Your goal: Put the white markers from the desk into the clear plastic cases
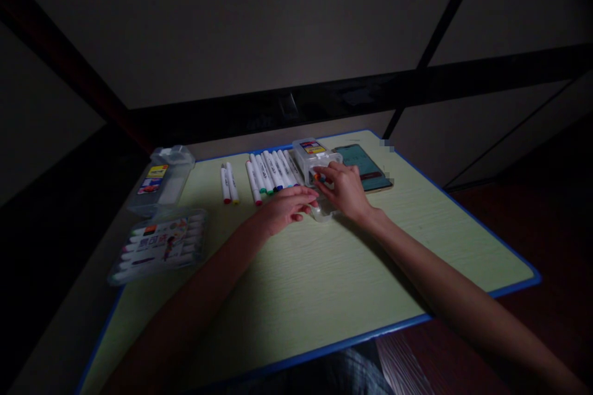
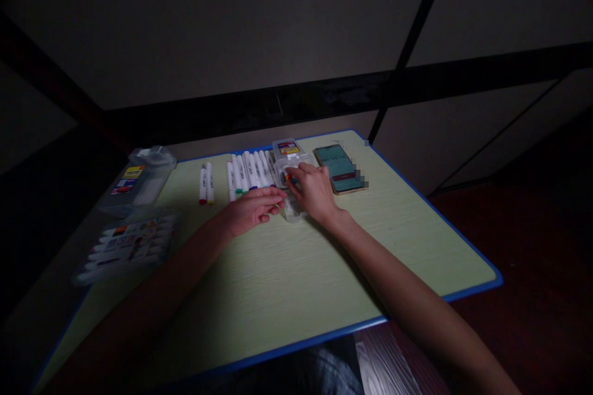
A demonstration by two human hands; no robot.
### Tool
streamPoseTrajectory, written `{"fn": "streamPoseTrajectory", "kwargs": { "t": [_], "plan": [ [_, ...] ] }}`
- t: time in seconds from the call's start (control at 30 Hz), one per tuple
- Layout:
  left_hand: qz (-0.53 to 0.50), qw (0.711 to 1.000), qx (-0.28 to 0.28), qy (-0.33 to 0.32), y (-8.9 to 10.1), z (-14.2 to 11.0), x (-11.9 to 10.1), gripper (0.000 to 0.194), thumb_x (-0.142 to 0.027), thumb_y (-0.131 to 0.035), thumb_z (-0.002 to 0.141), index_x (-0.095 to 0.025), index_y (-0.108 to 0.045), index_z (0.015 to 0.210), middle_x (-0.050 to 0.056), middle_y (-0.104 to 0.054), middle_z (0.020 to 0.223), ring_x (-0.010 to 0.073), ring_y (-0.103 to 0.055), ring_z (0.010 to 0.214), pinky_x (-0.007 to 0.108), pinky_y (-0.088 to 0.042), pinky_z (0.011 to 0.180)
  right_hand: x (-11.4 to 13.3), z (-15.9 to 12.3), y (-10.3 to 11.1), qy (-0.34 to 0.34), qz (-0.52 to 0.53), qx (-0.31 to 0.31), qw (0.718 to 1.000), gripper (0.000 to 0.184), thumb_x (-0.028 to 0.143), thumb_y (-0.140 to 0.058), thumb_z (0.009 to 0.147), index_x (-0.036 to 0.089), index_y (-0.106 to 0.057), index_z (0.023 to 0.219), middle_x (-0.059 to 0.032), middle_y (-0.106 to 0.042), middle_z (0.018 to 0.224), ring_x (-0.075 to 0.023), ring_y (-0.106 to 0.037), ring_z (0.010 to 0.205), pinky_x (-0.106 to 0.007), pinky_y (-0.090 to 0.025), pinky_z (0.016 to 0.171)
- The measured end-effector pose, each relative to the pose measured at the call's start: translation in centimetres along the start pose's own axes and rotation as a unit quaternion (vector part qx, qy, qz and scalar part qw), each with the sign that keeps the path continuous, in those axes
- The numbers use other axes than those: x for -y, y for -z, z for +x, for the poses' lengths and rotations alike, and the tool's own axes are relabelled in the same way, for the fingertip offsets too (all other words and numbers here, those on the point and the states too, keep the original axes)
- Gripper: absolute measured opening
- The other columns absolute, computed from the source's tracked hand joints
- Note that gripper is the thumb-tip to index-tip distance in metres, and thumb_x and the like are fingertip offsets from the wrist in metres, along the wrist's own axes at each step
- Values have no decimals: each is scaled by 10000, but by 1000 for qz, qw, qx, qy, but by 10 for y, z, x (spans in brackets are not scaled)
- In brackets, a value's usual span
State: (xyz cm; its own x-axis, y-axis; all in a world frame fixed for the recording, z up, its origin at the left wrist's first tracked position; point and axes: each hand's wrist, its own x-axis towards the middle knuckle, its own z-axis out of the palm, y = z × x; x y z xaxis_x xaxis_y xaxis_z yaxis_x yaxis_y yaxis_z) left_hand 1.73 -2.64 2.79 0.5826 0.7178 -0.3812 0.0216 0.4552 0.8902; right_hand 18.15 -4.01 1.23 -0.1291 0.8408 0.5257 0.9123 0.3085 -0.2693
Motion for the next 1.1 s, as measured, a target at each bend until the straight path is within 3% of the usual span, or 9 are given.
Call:
{"fn": "streamPoseTrajectory", "kwargs": {
  "t": [0.43,0.67,0.87,0.97,1.1],
  "plan": [
    [-4,1000,0,-1,0,-1,0,108,-167,-626,702,-138,-594,801,16,-574,699,57,-472,568,200,-225,472,-2,-1,-1,0,20,5,1000,265,238,-508,822,167,-612,1056,-48,-610,809,-174,-545,702,-301,-277,661],
    [2,1000,0,-2,2,1,0,126,-175,-620,699,-137,-597,817,13,-574,712,57,-482,582,198,-230,484,-7,0,1,-18,117,-30,992,216,292,-550,808,151,-619,955,-30,-586,708,-157,-520,641,-282,-360,627],
    [0,1000,-3,0,3,1,0,121,-169,-613,701,-132,-591,815,10,-576,697,52,-489,561,188,-227,467,-3,-1,4,-33,164,-39,985,160,287,-517,813,150,-586,859,-19,-574,680,-140,-498,593,-270,-349,586],
    [-5,1000,-8,-2,2,0,-2,121,-164,-617,697,-131,-589,810,9,-577,690,51,-490,555,178,-237,460,1,-5,9,31,91,-41,995,150,233,-447,826,158,-575,848,-31,-582,706,-158,-506,647,-297,-315,632],
    [-32,999,-26,-18,2,0,-5,93,-123,-602,697,-130,-579,787,-3,-561,669,42,-474,536,161,-252,444,11,-12,21,234,-16,-7,972,225,202,-362,815,173,-561,715,-45,-560,653,-170,-462,645,-319,-272,641]
  ]
}}
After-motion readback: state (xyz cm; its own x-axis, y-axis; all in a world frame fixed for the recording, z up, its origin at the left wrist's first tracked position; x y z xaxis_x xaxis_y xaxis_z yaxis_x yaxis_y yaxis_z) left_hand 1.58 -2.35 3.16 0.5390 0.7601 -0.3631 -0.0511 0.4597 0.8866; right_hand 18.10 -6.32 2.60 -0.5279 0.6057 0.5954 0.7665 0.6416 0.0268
